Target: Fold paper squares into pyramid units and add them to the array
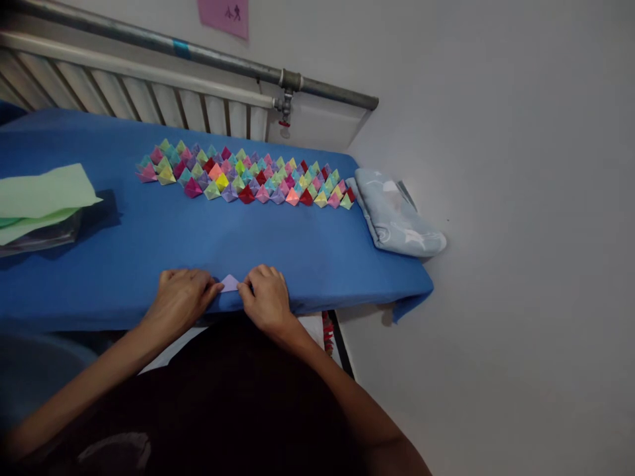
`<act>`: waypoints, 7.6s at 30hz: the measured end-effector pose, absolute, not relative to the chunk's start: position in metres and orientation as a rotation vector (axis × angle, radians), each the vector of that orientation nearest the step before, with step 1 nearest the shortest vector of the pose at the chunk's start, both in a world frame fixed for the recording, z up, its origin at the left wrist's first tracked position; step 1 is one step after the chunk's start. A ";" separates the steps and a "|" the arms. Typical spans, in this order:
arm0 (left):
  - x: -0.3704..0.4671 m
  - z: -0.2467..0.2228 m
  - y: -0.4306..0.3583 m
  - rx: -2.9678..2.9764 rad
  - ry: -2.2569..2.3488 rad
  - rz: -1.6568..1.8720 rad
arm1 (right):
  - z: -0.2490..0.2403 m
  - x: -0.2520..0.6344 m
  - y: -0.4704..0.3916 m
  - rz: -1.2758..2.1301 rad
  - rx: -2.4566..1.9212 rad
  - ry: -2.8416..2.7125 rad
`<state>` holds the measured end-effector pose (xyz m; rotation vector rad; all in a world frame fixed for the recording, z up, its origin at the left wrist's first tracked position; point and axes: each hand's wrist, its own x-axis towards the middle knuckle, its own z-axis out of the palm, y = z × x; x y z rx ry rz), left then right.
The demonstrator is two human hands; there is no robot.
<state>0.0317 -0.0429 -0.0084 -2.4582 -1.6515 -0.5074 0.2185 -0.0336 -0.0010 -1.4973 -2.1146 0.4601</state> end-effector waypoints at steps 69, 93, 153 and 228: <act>0.009 -0.039 -0.076 -2.454 -1.248 -0.823 | -0.009 0.233 -0.053 0.160 -1.299 -2.716; 0.017 -0.013 -0.059 -2.577 -1.203 -0.752 | -0.001 0.253 -0.051 0.586 -1.404 -2.245; 0.039 0.016 -0.018 -3.120 -2.429 -1.735 | 0.008 0.220 -0.038 1.259 -1.057 -1.357; 0.049 0.030 -0.037 -2.773 -2.734 -1.963 | 0.012 0.213 -0.034 1.344 -1.103 -1.383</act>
